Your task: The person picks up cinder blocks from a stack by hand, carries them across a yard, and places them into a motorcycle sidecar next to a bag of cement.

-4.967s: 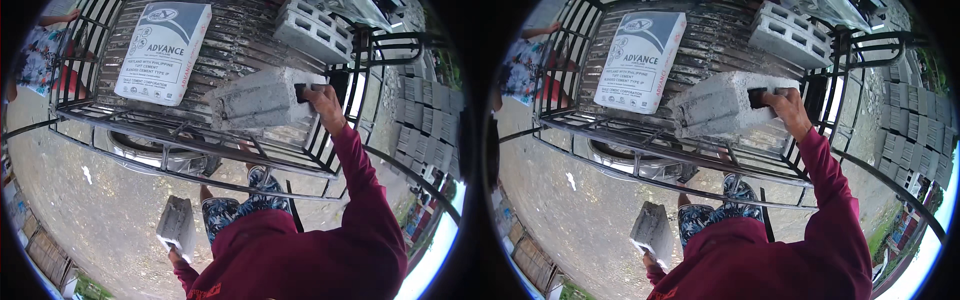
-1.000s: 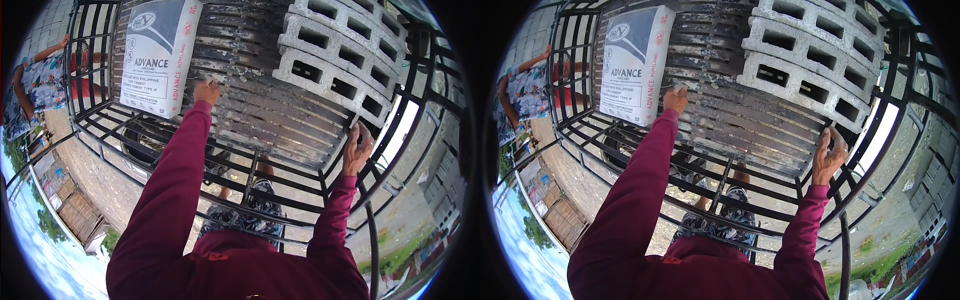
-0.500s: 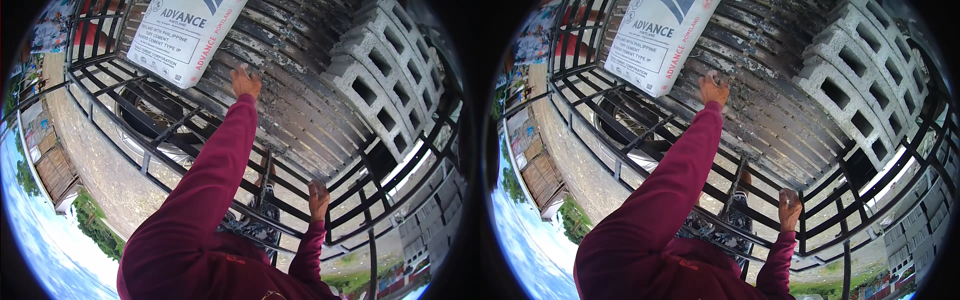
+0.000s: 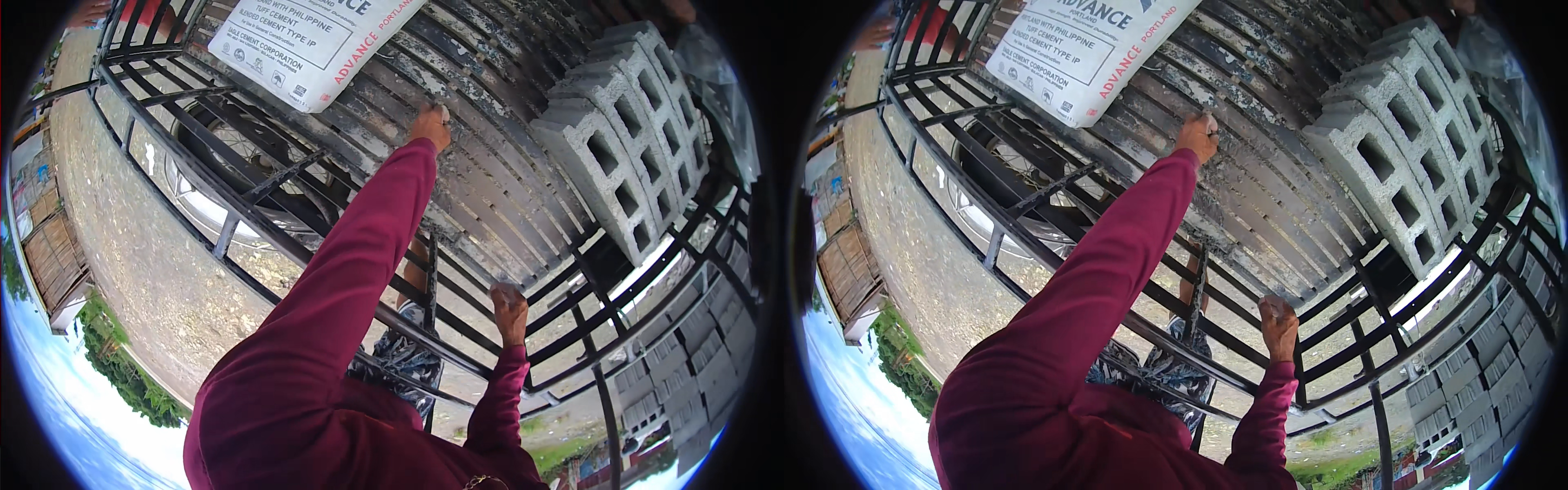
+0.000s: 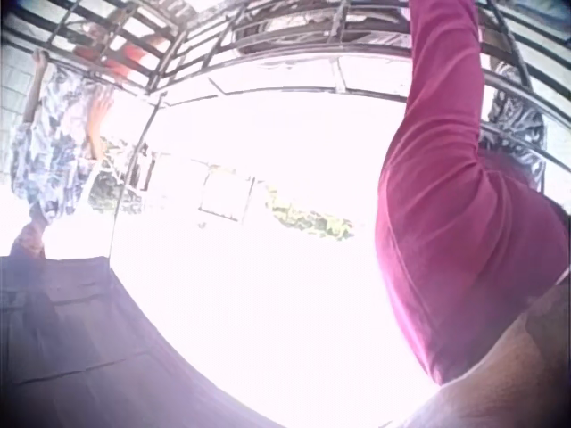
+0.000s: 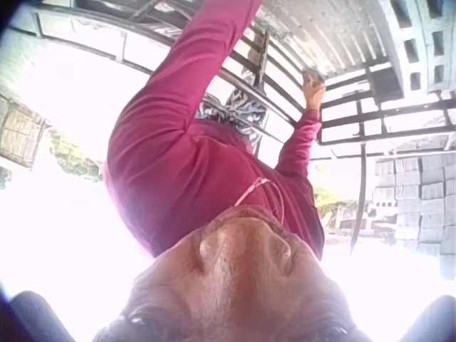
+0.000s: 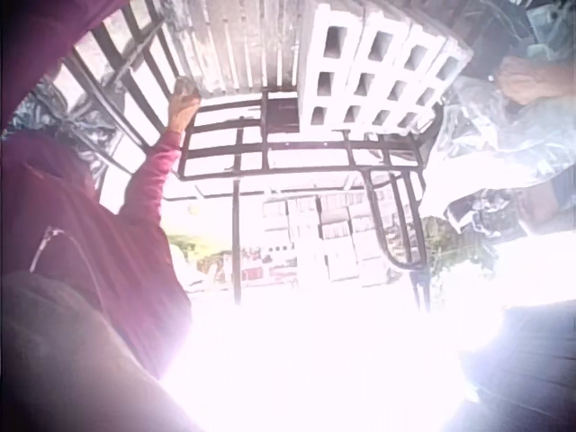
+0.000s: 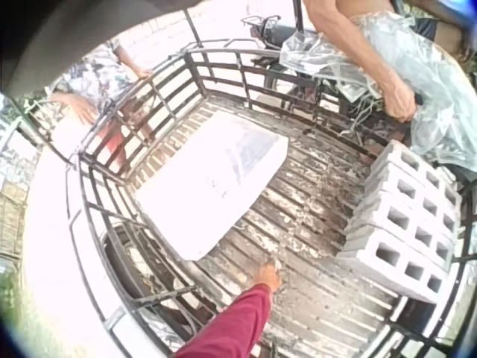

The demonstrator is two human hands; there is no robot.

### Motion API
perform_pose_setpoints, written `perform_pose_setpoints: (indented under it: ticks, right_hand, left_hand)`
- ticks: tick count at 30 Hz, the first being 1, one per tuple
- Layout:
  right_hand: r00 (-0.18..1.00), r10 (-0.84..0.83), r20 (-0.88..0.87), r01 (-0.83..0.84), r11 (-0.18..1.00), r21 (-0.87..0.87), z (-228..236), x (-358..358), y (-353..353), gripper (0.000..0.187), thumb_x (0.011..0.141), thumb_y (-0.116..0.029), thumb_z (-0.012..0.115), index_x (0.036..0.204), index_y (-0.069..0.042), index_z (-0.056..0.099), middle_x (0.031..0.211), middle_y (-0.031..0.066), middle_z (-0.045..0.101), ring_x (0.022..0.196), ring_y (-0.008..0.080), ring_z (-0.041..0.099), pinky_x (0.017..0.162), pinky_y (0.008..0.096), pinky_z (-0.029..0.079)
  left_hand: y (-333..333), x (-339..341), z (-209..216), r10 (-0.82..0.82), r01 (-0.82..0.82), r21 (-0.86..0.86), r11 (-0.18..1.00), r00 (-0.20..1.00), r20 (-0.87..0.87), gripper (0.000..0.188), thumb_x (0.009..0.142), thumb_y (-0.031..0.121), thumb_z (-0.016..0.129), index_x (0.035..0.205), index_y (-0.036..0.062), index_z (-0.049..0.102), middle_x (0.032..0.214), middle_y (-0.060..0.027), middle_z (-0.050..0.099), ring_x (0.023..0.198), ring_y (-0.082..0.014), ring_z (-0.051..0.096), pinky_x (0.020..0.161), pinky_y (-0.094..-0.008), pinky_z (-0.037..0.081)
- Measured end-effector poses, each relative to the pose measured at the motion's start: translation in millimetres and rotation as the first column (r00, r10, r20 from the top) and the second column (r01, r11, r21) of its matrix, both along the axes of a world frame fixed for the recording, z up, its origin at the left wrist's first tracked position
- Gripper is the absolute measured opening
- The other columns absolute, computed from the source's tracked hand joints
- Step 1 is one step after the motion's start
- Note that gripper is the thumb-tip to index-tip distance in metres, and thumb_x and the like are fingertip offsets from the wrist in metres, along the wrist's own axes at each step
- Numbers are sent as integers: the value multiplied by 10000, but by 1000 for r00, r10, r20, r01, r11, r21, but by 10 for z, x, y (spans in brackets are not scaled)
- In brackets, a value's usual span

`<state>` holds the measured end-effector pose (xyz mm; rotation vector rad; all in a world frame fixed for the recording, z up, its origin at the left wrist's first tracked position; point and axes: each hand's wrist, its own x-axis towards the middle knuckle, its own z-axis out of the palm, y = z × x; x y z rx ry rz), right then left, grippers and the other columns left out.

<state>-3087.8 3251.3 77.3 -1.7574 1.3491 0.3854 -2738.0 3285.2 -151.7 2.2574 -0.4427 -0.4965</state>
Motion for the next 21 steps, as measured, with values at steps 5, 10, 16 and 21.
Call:
perform_pose_setpoints:
  ticks: [5,10,16,21]
  right_hand:
    - [995,93,40,-82,974,-211,425,191,97,320,838,-273,604,915,33,661,844,173,684,781,264,669,739,339,505]
    - [975,166,150,-71,865,-497,1157,428,518,353,900,-302,563,995,28,642,866,136,670,818,215,644,753,331,493]
    - [968,144,203,56,667,-743,2163,820,2148,398,920,-338,544,968,40,659,688,115,651,697,196,632,687,334,485]
    - [849,360,386,-66,797,-600,2524,1909,3986,316,876,-284,583,863,26,644,604,58,565,564,117,492,542,294,417]
  left_hand:
    - [-299,-216,938,-336,301,-156,941,890,-307,101,662,100,656,746,48,634,831,-192,657,832,-333,642,778,-393,512]
    - [145,129,2983,-343,264,-462,847,935,-95,111,667,51,612,777,32,610,911,-200,577,948,-355,565,827,-389,472]
    - [3541,751,4517,-42,155,-756,636,985,167,190,731,95,625,904,17,612,890,-171,513,850,-355,570,794,-417,468]
    - [7471,568,3428,341,-342,-115,933,940,-32,247,734,167,688,924,33,605,922,-194,588,818,-350,601,735,-411,477]
